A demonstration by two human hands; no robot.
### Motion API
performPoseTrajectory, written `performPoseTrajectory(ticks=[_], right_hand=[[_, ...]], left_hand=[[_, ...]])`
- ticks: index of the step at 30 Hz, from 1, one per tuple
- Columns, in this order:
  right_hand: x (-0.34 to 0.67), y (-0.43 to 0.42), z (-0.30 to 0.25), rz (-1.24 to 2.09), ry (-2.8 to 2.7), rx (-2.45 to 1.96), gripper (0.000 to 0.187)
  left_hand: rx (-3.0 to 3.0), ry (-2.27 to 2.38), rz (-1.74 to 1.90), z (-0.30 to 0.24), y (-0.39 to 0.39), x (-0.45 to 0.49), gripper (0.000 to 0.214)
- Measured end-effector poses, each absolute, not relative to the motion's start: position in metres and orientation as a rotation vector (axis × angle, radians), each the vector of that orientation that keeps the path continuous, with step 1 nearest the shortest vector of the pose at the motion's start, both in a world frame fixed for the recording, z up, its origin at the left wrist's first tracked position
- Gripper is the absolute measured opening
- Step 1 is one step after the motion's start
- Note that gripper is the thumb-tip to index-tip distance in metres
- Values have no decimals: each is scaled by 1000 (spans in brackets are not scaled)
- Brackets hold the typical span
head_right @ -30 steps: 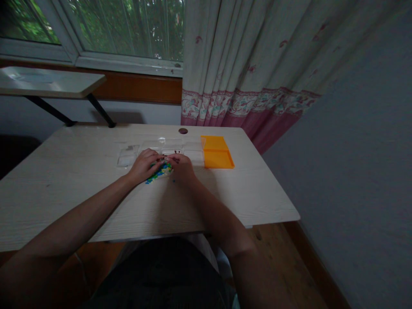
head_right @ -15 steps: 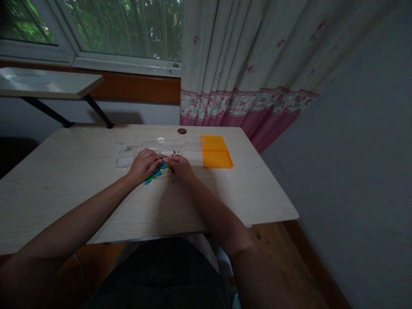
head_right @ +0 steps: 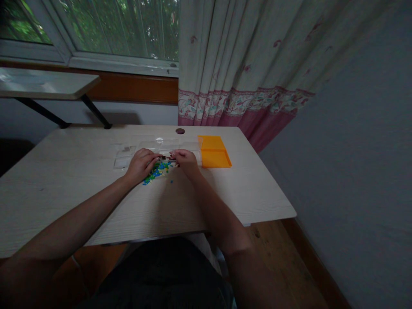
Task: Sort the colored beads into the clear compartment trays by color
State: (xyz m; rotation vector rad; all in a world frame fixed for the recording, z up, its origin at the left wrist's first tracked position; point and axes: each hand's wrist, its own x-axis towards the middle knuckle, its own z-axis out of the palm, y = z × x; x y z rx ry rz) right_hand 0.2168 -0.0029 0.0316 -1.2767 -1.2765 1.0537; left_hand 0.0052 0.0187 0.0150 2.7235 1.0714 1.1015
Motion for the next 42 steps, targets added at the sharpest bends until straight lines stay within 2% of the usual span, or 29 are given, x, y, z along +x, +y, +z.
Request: performPoseTrajectory(ticks=[17, 27, 42], right_hand=[[238, 4, 37, 878, -1339, -1375, 36], [229, -1, 42, 937, -1368, -1365, 31], [224, -3, 41, 965, -1361, -1343, 33]], left_hand=[[2660, 1323, 1123, 15, 23, -1, 35], [2677, 1362, 1086, 13, 23, -1, 33], [2709, 1345, 1037, 10, 25, -1, 33]])
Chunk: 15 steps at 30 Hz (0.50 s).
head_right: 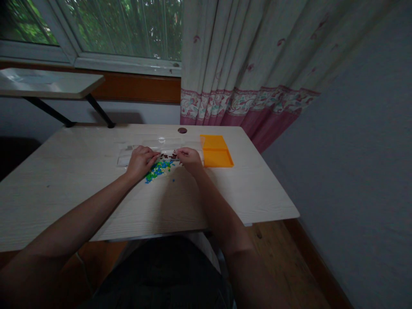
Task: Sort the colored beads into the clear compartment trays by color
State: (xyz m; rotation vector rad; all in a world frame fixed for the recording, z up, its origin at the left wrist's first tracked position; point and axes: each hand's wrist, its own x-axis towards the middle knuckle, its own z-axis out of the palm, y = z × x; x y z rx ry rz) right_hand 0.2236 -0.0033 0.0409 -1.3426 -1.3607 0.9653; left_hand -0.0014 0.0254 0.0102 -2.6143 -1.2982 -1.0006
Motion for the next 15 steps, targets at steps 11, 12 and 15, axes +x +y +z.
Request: performPoseTrajectory(ticks=[11, 12, 15], right_hand=[[221, 2, 28, 837, -1574, -1371, 24], [220, 3, 24, 765, -1657, -1359, 21], [212, 0, 15, 517, -1954, -1289, 15]], left_hand=[[-2524, -1336, -1295, 24, 22, -5, 37], [-2524, -1336, -1327, 26, 20, -5, 37], [-2521, -1322, -1386, 34, 14, -3, 37]])
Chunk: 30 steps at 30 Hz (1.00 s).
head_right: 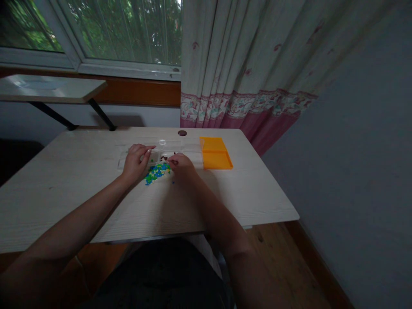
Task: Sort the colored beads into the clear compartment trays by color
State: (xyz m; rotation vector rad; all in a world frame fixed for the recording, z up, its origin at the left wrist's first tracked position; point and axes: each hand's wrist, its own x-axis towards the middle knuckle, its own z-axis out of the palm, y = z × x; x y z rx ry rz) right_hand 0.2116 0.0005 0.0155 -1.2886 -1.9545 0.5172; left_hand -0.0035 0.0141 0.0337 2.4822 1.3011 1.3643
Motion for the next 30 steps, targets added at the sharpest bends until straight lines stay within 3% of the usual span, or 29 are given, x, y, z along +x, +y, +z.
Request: performPoseTrajectory(ticks=[5, 11, 15, 30], right_hand=[[197, -15, 11, 210, -2276, -1192, 32], [193, -21, 12, 174, -2367, -1243, 43], [196, -18, 15, 263, -2408, -1192, 42], [198, -18, 16, 247, -2371, -1299, 41]], left_hand=[[2497, 1234, 1252, 46, 13, -9, 37], [2474, 1145, 560, 58, 13, -23, 30], [2286, 1082, 251, 60, 16, -32, 31], [2087, 1028, 106, 52, 21, -36, 40]])
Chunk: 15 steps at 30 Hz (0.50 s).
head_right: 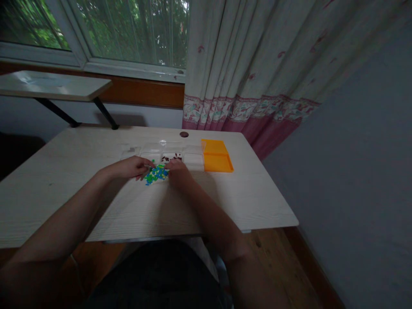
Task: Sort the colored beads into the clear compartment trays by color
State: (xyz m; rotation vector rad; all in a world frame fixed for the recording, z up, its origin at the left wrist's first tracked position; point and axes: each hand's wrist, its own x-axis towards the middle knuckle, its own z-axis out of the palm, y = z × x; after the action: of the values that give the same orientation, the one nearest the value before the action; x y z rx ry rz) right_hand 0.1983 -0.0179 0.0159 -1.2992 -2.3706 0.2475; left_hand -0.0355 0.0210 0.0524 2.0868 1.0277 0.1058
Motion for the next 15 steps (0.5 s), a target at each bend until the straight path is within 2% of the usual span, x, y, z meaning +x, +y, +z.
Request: performPoseTrajectory(ticks=[7, 15], right_hand=[[201, -17, 14, 182, -2365, -1312, 44], [192, -22, 19, 167, -2460, -1256, 32]], left_hand=[[2129, 1062, 224, 50, 23, -37, 48], [2163, 1011, 107, 42, 20, -28, 51]])
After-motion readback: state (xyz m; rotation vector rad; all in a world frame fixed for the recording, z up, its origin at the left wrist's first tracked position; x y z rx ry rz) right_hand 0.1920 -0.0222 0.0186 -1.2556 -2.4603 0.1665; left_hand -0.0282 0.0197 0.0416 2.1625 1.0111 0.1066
